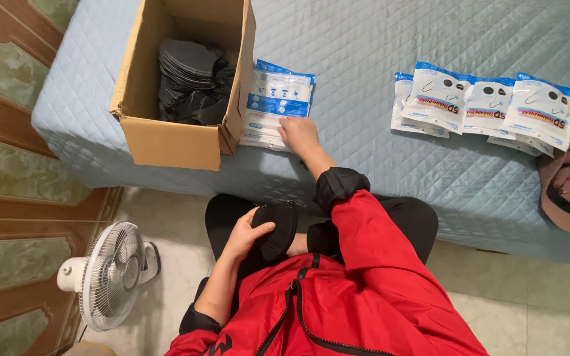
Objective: The person sits on the floor and handles black face masks, folding them and placing them into small plastic packaging. They also handle a cardboard box filled with masks and a stack of empty packaging bags.
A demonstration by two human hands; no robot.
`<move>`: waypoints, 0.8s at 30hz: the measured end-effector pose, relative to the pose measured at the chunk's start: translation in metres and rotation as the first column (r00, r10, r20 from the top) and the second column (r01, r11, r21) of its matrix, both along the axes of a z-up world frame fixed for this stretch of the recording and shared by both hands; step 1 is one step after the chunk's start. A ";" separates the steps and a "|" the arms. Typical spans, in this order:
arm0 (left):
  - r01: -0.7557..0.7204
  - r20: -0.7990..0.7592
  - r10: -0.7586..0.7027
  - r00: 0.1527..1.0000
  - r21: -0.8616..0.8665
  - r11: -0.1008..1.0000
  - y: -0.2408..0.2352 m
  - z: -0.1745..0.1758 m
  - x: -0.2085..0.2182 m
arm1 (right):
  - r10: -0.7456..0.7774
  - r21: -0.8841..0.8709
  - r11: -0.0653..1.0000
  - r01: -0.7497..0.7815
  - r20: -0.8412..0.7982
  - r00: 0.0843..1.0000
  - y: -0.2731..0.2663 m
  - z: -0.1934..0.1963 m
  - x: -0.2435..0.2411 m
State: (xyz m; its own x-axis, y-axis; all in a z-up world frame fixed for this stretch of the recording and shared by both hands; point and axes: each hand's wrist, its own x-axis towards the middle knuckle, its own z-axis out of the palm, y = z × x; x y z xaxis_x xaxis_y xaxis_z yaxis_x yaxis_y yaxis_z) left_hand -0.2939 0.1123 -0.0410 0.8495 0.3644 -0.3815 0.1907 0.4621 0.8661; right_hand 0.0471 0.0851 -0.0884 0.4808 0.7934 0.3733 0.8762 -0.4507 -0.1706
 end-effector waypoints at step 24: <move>0.209 0.489 -0.261 0.832 0.158 0.965 -0.047 0.165 0.027 | 0.096 0.276 0.960 -0.039 -0.196 0.976 -0.176 0.138 -0.169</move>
